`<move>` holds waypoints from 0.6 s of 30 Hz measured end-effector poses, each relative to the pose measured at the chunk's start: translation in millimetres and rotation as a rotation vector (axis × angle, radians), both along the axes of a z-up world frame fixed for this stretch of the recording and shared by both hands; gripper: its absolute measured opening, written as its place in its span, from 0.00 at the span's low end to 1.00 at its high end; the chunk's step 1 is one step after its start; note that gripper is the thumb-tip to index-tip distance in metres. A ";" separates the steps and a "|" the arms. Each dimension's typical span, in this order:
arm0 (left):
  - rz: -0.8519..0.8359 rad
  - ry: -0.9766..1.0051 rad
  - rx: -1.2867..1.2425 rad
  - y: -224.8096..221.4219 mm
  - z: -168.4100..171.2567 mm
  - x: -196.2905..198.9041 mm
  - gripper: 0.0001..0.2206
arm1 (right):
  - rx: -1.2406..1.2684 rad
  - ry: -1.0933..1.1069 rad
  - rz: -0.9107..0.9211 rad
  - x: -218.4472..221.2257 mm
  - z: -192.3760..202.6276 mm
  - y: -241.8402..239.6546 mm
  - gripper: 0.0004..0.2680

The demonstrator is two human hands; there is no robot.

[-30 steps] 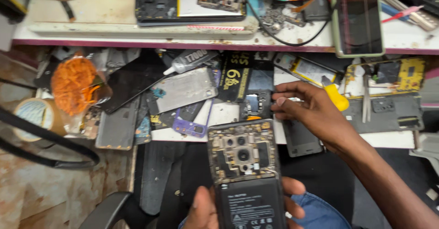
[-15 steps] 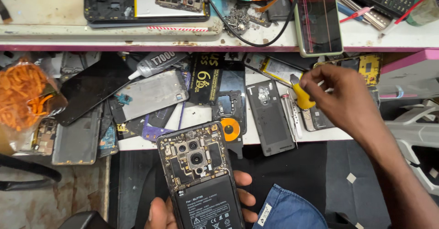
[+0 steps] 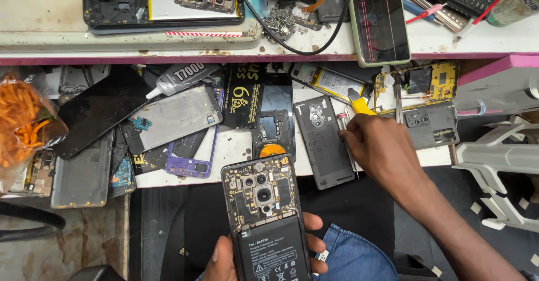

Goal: The person disassembles a smartphone by removing screws and prying open the back cover. They then remove the battery and continue to unscrew internal components, including the camera module, using a screwdriver.

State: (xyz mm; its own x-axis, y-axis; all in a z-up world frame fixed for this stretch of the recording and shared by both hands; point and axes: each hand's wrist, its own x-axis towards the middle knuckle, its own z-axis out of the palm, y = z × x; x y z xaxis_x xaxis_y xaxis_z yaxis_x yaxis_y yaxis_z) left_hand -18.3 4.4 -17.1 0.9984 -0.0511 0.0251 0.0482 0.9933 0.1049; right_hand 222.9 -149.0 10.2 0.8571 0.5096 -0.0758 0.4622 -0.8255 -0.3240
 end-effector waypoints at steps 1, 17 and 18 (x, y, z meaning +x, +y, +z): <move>-0.007 -0.002 0.001 0.1 -0.4 -1.1 0.43 | -0.005 -0.018 0.006 -1.8 -1.2 1.3 0.07; -0.046 0.055 0.066 3.7 -3.2 -3.6 0.43 | -0.005 -0.023 -0.080 -1.3 14.2 4.8 0.09; -0.051 0.081 0.085 5.2 -2.2 -3.5 0.43 | -0.007 -0.034 -0.086 -0.5 20.3 0.3 0.10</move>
State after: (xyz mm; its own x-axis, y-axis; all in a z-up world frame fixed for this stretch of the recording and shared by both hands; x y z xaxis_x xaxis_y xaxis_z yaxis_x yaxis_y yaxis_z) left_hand -21.8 9.7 -19.3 0.9930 -0.1008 -0.0617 0.1104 0.9770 0.1822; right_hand 222.4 -148.7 30.5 0.8999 0.4334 -0.0490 0.4000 -0.8648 -0.3033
